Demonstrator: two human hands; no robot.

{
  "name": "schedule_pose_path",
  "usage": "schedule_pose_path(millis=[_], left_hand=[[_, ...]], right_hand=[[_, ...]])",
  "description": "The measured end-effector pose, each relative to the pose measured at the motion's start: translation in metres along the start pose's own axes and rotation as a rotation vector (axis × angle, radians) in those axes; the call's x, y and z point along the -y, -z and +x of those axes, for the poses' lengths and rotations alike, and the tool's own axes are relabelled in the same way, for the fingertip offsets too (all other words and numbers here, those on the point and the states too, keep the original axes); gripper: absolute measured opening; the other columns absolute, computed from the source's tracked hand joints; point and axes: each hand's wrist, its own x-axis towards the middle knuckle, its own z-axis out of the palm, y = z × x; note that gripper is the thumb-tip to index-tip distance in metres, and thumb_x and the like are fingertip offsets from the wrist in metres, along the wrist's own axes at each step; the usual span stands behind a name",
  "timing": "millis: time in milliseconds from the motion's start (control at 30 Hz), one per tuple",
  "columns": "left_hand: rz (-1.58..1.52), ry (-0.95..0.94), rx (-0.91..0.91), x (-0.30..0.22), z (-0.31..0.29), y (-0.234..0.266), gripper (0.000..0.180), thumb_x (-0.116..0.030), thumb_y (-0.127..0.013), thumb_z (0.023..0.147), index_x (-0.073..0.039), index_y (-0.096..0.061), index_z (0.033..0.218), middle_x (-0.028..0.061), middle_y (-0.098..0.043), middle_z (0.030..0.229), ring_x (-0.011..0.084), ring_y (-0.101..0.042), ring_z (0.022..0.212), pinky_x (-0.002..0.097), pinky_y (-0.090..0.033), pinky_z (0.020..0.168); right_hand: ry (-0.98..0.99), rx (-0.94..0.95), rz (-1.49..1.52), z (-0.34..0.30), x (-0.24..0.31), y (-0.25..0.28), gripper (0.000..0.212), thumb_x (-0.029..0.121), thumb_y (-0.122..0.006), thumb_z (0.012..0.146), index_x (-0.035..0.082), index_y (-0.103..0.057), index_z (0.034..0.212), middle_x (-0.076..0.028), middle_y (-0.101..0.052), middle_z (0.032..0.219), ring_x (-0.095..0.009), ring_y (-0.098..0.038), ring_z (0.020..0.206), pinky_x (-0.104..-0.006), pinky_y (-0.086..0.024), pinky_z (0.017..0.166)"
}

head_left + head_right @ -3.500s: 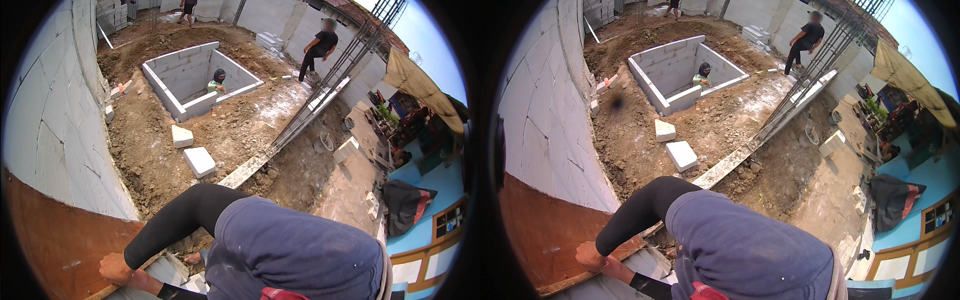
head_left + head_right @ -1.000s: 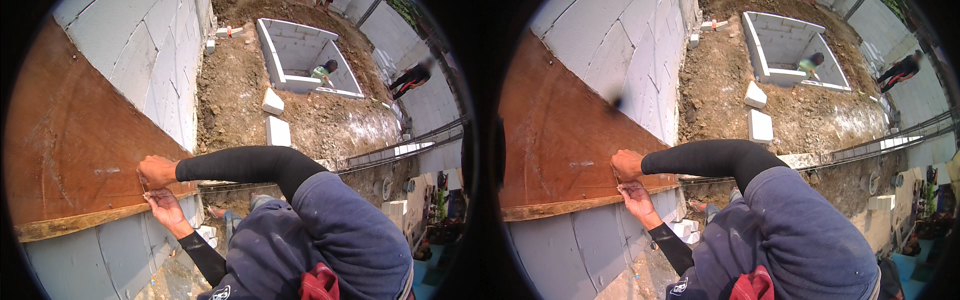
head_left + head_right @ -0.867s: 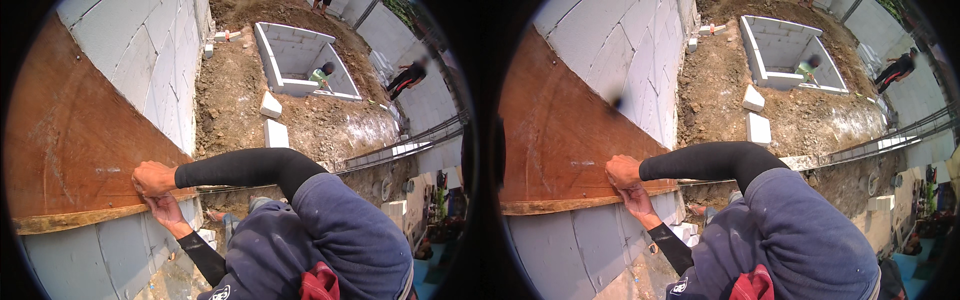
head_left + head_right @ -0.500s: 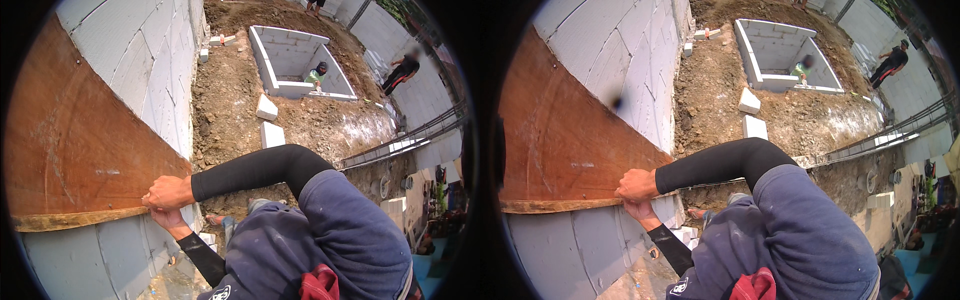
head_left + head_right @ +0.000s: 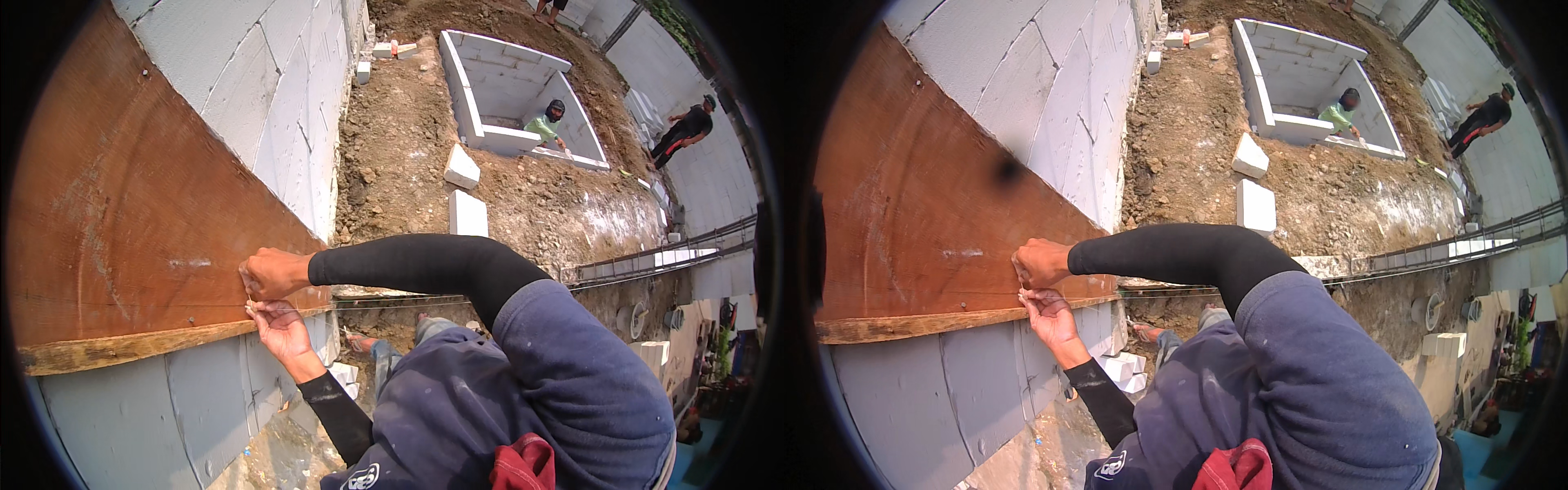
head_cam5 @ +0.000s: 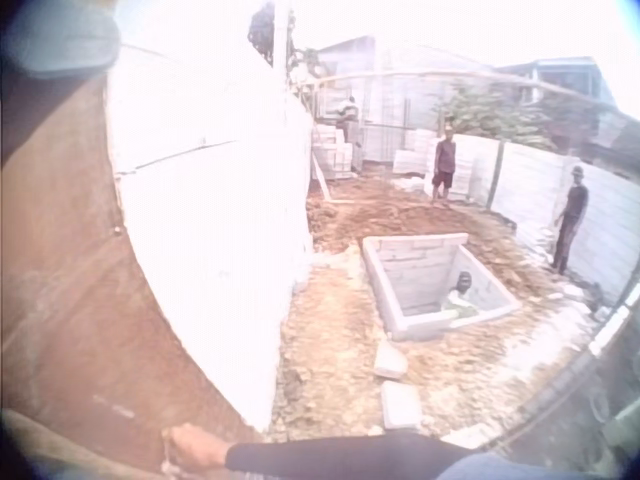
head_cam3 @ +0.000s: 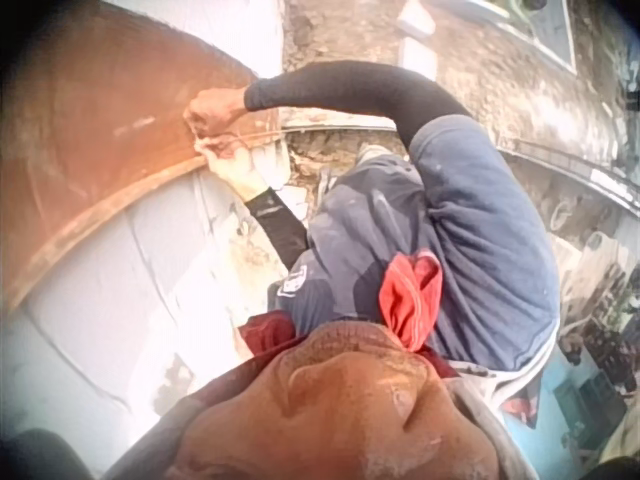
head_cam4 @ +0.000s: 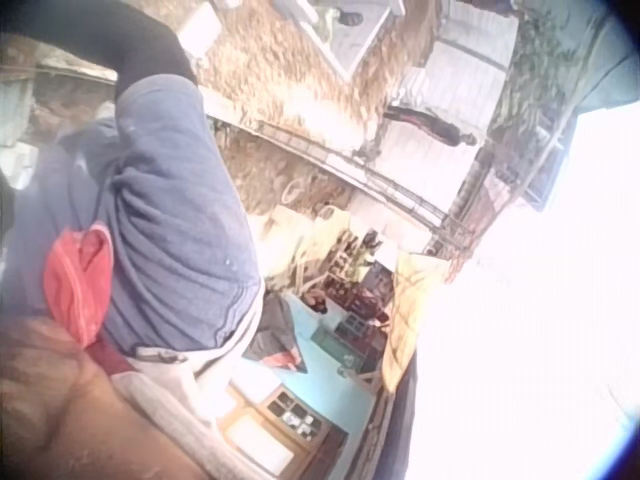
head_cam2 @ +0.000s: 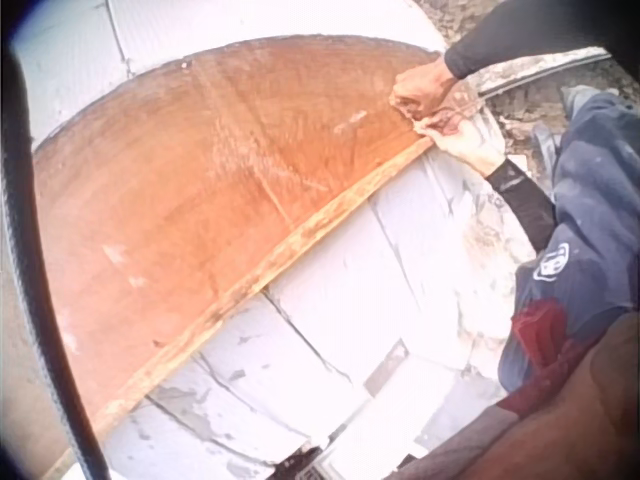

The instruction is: The person uses a string and a hammer to align and mark a wall surface. They stretch a white string across a wooden panel, securing it at one point, and then use a hammer to drive a nail or pin into the concrete wall to fix the string's position, ensuring a straight line for the construction work.

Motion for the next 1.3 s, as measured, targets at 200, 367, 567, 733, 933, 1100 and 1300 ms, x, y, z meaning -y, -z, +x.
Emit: schedule_pose_path(millis=[200,367,567,733,933,1100,1300], left_hand=[[0.064,-0.022,0.147,0.006,0.0,0.007,0.02,-0.02,-0.061,0.098,-0.007,-0.065,0.112,0.0048,-0.072,0.106,0.0163,-0.066,0.099,0.0336,-0.053,0.086],[0.14,0.016,0.257,-0.002,0.007,0.013,0.03,-0.023,-0.058,0.1,-0.003,-0.06,0.122,0.009,-0.065,0.125,0.0201,-0.058,0.118,0.0389,-0.045,0.103],[-0.125,0.165,0.129,-0.004,0.016,0.034,0.034,-0.015,-0.049,0.102,0.0,-0.048,0.132,0.0147,-0.052,0.138,0.0208,-0.047,0.13,0.0431,-0.036,0.111],[-0.096,0.25,0.34,-0.015,0.017,0.046,0.028,-0.018,-0.053,0.099,-0.001,-0.052,0.121,0.0106,-0.057,0.127,0.0196,-0.052,0.123,0.0419,-0.04,0.108],[-0.007,0.156,0.372,-0.006,0.011,0.025,0.018,-0.013,-0.06,0.096,-0.01,-0.062,0.113,0.0017,-0.065,0.116,0.0154,-0.059,0.113,0.0378,-0.045,0.103],[0.067,0.015,0.17,-0.009,0.012,0.019,0.012,-0.016,-0.061,0.096,-0.01,-0.065,0.106,0.0051,-0.065,0.114,0.0192,-0.059,0.112,0.0425,-0.044,0.103],[0.222,0.032,0.227,0.0,0.006,0.01,0.011,-0.015,-0.065,0.095,-0.016,-0.068,0.104,0.0,-0.069,0.114,0.0173,-0.06,0.108,0.0411,-0.047,0.097]], right_hand=[[-0.056,-0.068,-0.016,0.001,-0.001,-0.011,0.014,0.014,-0.072,0.07,0.004,-0.07,0.08,-0.016,-0.072,0.082,-0.036,-0.069,0.084,-0.0418,-0.055,0.073],[-0.073,-0.097,-0.069,-0.004,0.027,-0.003,0.011,0.013,-0.071,0.072,0.005,-0.07,0.078,-0.019,-0.07,0.079,-0.037,-0.068,0.08,-0.0434,-0.054,0.07],[0.004,-0.13,-0.25,-0.03,0.059,-0.014,0.011,0.013,-0.065,0.072,0.004,-0.065,0.065,-0.018,-0.067,0.07,-0.037,-0.068,0.071,-0.0459,-0.053,0.061],[0.372,-0.023,-0.593,-0.04,0.048,-0.018,0.015,0.021,-0.063,0.077,0.006,-0.065,0.075,-0.012,-0.067,0.068,-0.031,-0.069,0.067,-0.0428,-0.052,0.054],[0.5,0.055,-0.676,-0.048,0.033,0.004,0.016,0.021,-0.062,0.08,0.006,-0.064,0.085,-0.01,-0.068,0.071,-0.03,-0.07,0.066,-0.0435,-0.053,0.053],[0.253,0.137,-0.47,-0.052,0.041,0.032,0.017,0.02,-0.063,0.078,0.007,-0.07,0.088,-0.013,-0.069,0.072,-0.033,-0.07,0.073,-0.0453,-0.054,0.063],[0.031,0.005,0.031,-0.024,0.005,0.017,0.014,0.015,-0.063,0.078,0.006,-0.073,0.081,-0.016,-0.071,0.079,-0.034,-0.07,0.078,-0.0418,-0.055,0.072]])
